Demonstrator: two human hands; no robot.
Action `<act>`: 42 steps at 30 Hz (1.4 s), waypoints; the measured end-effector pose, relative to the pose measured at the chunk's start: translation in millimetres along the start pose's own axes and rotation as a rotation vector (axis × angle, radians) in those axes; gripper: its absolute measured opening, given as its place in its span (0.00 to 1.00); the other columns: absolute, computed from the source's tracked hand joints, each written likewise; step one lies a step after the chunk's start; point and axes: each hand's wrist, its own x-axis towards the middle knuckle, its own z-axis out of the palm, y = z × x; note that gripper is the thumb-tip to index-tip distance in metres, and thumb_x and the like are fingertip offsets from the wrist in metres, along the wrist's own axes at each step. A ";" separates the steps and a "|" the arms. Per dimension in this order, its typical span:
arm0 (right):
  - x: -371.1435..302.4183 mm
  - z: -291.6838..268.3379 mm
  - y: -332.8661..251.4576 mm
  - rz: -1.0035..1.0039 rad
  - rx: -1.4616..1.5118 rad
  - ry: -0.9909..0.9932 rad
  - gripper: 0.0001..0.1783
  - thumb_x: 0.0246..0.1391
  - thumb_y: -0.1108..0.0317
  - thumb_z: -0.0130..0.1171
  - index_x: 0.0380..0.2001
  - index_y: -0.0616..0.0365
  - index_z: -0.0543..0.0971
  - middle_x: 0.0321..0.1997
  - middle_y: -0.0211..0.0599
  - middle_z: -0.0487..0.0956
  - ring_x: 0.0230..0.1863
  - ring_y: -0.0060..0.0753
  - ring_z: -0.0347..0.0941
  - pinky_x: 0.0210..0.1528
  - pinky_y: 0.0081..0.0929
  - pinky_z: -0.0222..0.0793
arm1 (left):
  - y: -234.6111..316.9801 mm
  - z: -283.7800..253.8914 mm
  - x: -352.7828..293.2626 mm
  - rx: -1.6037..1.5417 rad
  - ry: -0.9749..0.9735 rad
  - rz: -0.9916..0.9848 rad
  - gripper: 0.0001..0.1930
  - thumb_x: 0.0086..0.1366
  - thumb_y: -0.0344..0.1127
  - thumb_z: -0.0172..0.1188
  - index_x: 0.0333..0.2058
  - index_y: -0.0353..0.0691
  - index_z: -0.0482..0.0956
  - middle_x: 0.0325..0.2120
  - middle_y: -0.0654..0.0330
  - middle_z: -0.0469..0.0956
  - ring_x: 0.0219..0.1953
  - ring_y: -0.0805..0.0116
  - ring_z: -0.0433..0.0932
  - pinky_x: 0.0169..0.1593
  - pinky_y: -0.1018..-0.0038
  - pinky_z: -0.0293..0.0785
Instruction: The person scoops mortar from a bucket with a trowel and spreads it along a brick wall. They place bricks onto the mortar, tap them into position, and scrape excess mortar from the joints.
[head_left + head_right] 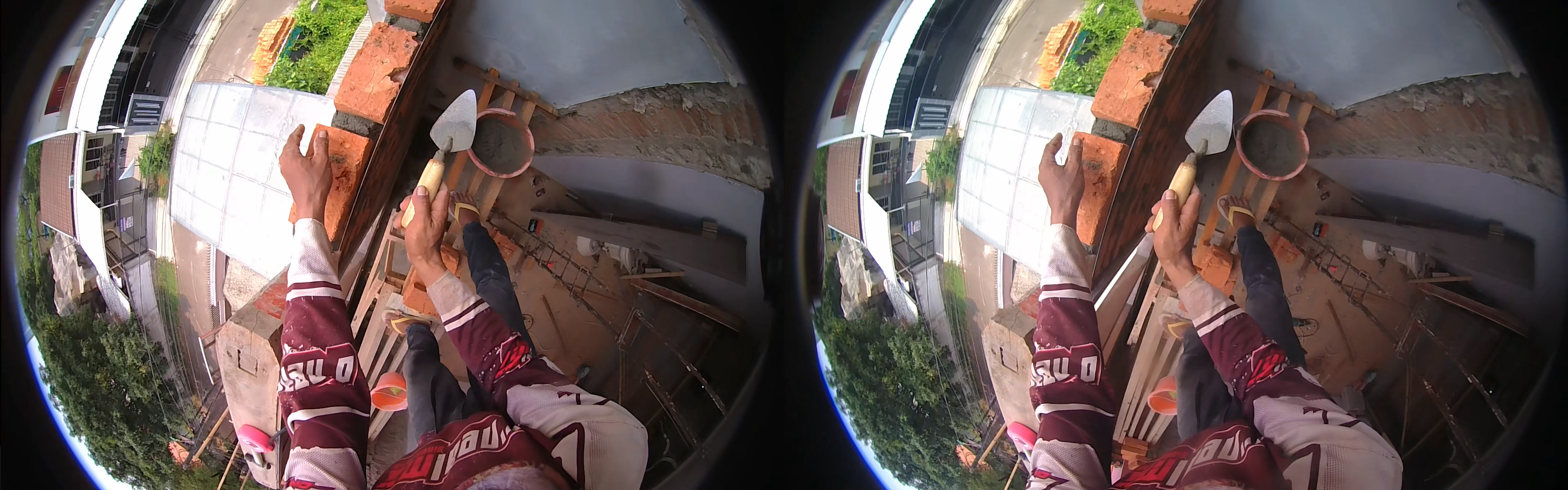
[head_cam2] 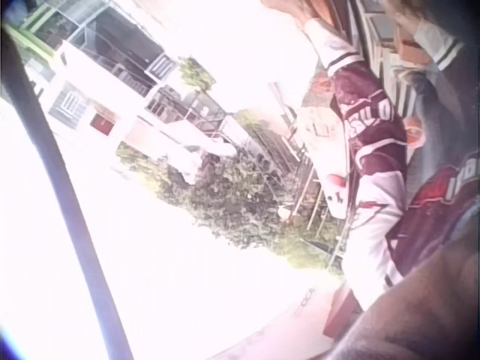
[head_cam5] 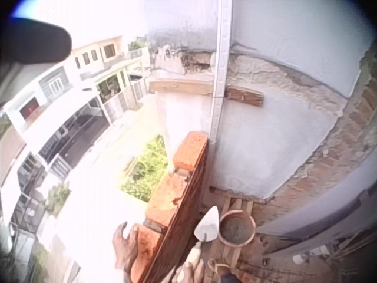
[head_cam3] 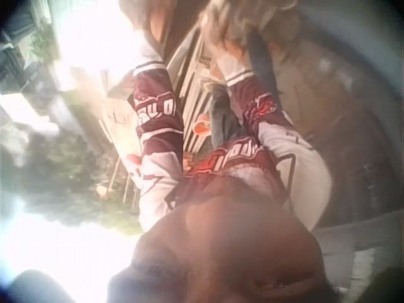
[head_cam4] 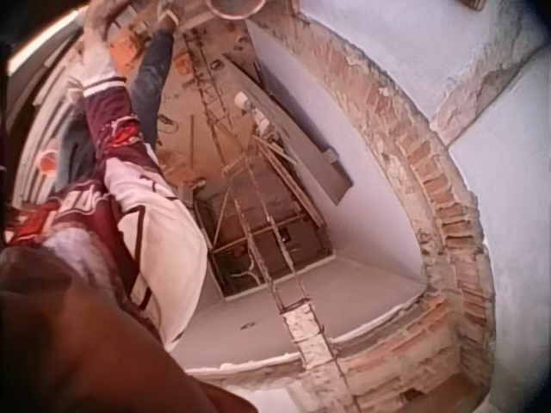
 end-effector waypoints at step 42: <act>74.8 32.8 -39.5 0.166 -0.003 -0.197 0.22 0.71 0.57 0.47 0.61 0.54 0.62 0.26 0.30 0.70 0.16 0.20 0.66 0.15 0.19 0.64 | 35.3 43.1 70.3 0.118 -0.383 -0.159 0.29 0.67 0.60 0.58 0.52 0.41 0.82 0.40 0.43 0.84 0.46 0.40 0.82 0.51 0.54 0.77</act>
